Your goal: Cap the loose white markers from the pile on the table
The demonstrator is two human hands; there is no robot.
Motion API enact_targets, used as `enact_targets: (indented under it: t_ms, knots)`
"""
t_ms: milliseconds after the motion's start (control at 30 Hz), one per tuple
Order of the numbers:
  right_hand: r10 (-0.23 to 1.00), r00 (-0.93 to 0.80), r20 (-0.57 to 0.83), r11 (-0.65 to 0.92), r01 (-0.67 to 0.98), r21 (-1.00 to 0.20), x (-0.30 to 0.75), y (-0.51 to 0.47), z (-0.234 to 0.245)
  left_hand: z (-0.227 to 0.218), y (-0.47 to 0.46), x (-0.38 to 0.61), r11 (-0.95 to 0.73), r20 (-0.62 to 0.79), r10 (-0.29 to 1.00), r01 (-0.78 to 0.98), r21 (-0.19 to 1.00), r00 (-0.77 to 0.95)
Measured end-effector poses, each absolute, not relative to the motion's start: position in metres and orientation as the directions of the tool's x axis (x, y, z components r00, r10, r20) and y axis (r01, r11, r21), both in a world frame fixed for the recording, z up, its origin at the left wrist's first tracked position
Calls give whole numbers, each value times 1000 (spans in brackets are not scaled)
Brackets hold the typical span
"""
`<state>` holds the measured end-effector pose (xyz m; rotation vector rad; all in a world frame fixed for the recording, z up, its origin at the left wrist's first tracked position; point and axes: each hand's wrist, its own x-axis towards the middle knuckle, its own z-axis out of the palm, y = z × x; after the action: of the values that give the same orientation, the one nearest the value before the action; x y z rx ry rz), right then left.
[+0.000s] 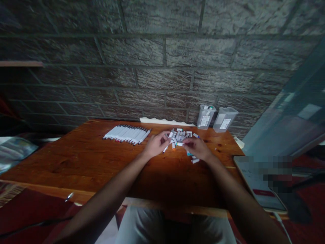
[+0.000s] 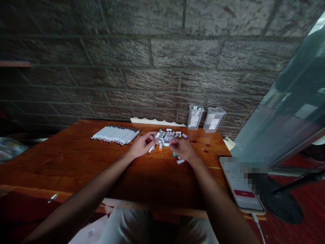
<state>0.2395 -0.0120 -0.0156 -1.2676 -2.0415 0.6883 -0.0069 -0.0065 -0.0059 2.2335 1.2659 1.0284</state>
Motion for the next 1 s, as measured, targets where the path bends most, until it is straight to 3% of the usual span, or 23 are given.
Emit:
enact_targets:
  t_ms: [500, 667, 833, 1000]
  knots:
    - [889, -359, 283, 449, 571, -687, 235, -12, -21, -7, -3, -11, -511, 452, 854, 575, 639, 257]
    - [927, -256, 275, 375, 577, -726, 235, -13, -19, -7, -3, -11, -509, 466, 856, 537, 673, 227]
    - [917, -286, 279, 398, 588, -704, 235, -14, -15, -8, -1, -12, -530, 484, 842, 540, 654, 241]
    - [927, -207, 314, 374, 585, -719, 240, -12, -8, -10, 3, -15, -521, 510, 840, 532, 668, 182]
